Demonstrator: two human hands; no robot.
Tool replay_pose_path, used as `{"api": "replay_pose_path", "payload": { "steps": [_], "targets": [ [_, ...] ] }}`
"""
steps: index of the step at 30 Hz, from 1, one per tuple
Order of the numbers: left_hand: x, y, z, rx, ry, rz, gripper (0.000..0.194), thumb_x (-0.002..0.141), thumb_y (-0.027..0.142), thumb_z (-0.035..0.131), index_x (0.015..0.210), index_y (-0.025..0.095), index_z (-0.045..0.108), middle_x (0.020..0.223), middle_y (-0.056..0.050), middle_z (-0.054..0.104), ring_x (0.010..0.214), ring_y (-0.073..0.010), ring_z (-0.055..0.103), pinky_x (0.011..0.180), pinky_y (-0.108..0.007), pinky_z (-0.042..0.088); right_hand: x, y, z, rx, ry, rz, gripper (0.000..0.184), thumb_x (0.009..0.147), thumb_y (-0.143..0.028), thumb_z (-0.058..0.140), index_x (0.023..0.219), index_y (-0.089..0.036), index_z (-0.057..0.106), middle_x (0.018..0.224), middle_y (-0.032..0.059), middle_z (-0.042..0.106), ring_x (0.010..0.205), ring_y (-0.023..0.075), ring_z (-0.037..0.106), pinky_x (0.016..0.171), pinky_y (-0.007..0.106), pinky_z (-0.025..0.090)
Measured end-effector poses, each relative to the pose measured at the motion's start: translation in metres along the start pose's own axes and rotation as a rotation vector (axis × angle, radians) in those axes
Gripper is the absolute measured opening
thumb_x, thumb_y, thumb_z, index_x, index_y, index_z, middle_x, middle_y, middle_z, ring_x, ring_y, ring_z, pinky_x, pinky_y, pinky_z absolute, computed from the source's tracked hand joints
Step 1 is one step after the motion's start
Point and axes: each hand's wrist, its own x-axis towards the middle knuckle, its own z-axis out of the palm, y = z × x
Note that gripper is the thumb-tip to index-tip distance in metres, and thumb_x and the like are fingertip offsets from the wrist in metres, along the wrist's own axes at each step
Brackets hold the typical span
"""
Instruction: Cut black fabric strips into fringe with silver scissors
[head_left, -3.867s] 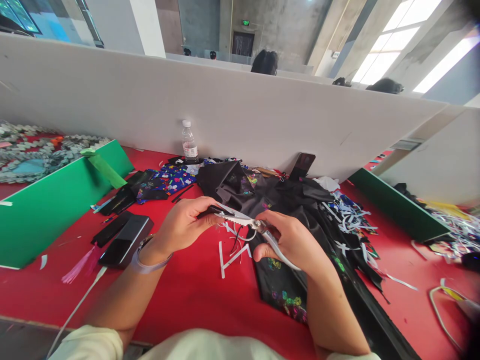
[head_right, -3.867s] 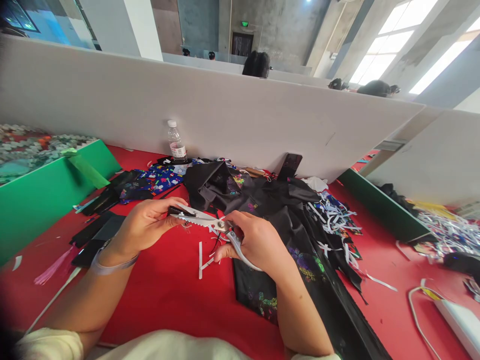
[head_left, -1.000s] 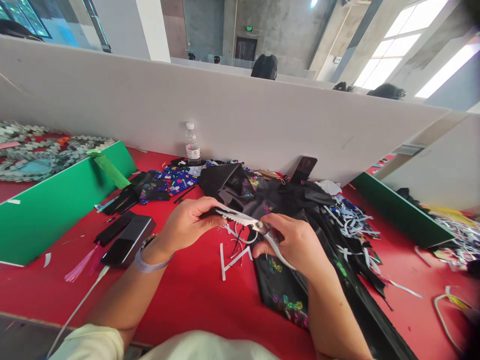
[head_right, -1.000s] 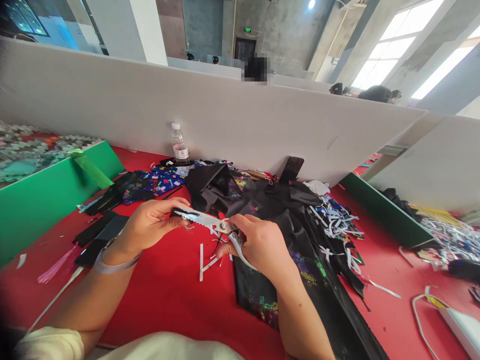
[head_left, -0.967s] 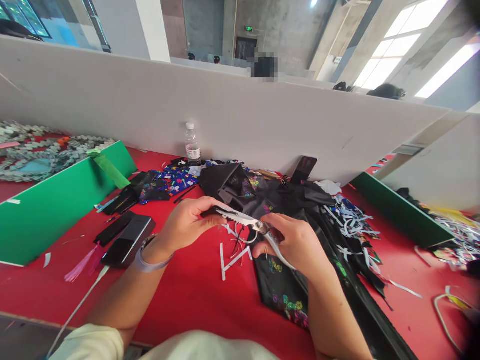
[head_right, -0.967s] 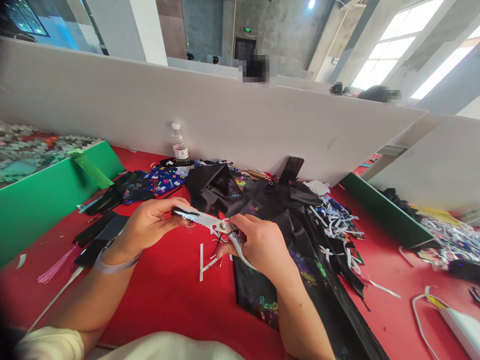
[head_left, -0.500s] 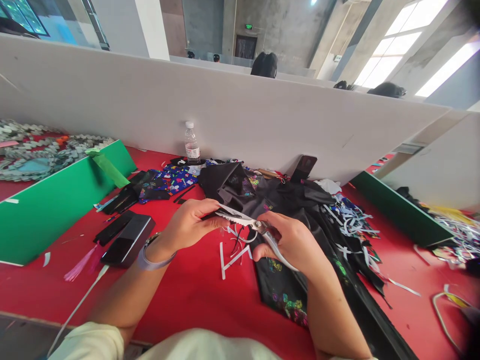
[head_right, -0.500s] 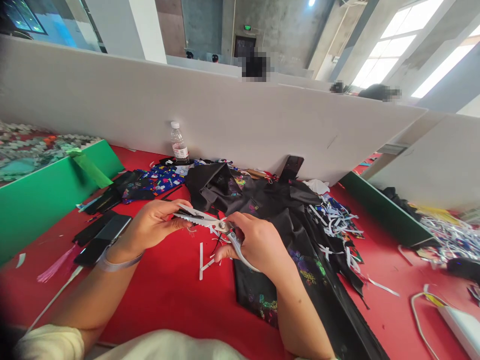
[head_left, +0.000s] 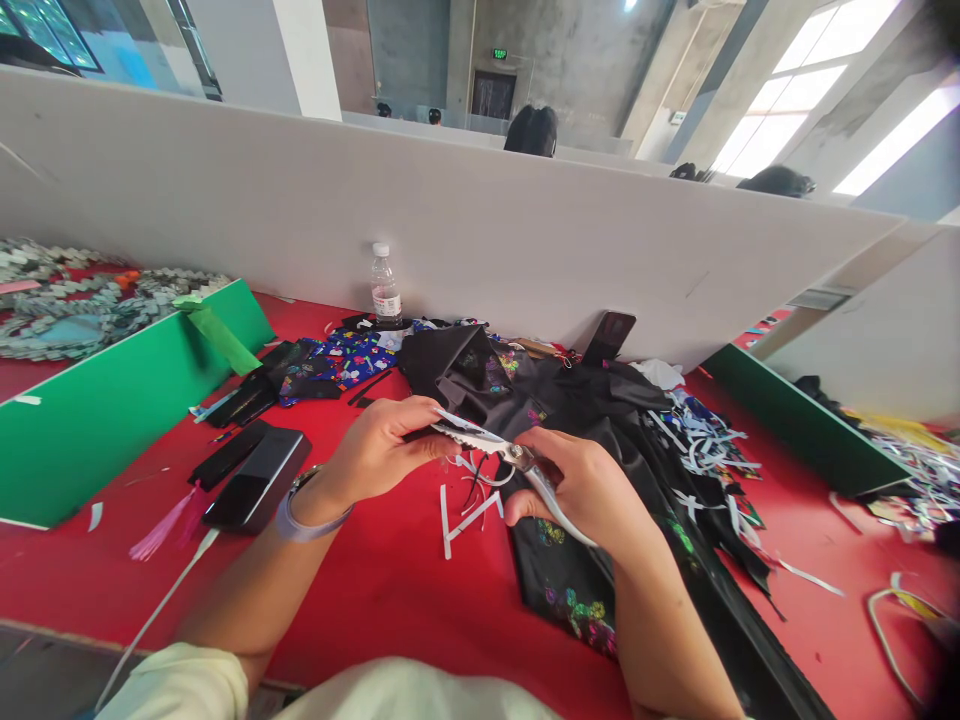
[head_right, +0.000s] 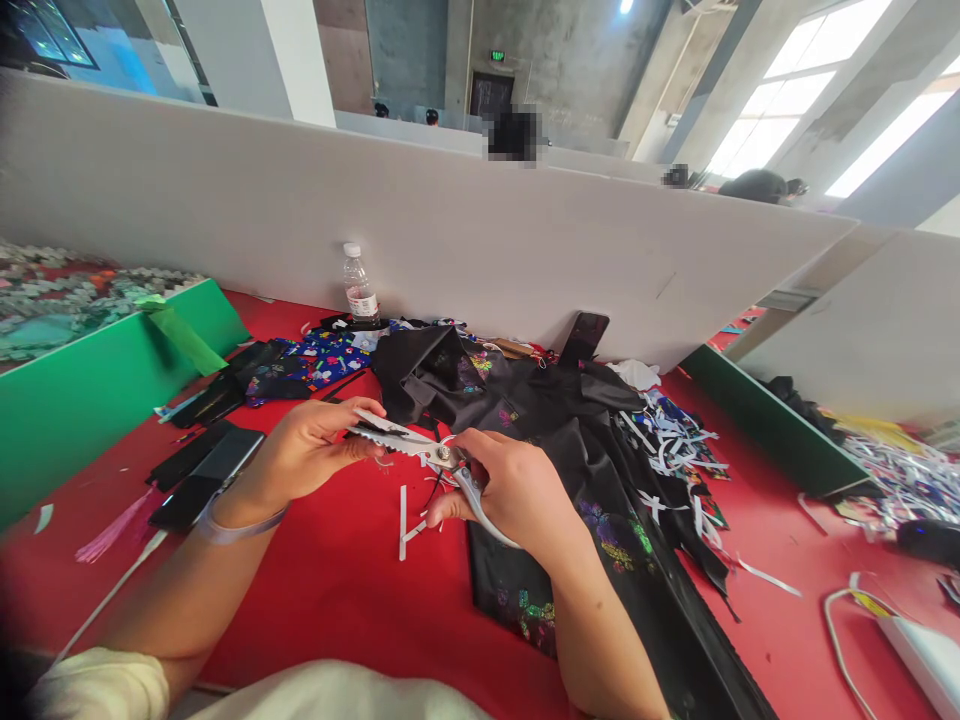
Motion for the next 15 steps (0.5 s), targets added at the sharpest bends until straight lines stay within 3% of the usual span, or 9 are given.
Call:
{"api": "replay_pose_path", "payload": {
  "steps": [15],
  "targets": [
    [-0.0005, -0.0044, -0.0009, 0.002, 0.012, 0.060, 0.026, 0.084, 0.040, 0.066, 0.081, 0.016, 0.074, 0.072, -0.004, 0.065, 0.073, -0.0156, 0.062, 0.064, -0.022, 0.045, -0.0011, 0.0018, 0.0017, -0.036, 0.042, 0.000, 0.042, 0.077, -0.056, 0.070, 0.089, -0.016, 0.065, 0.066, -0.0007, 0.057, 0.054, 0.0099, 0.044, 0.051, 0.021, 0.031]
  ]
}}
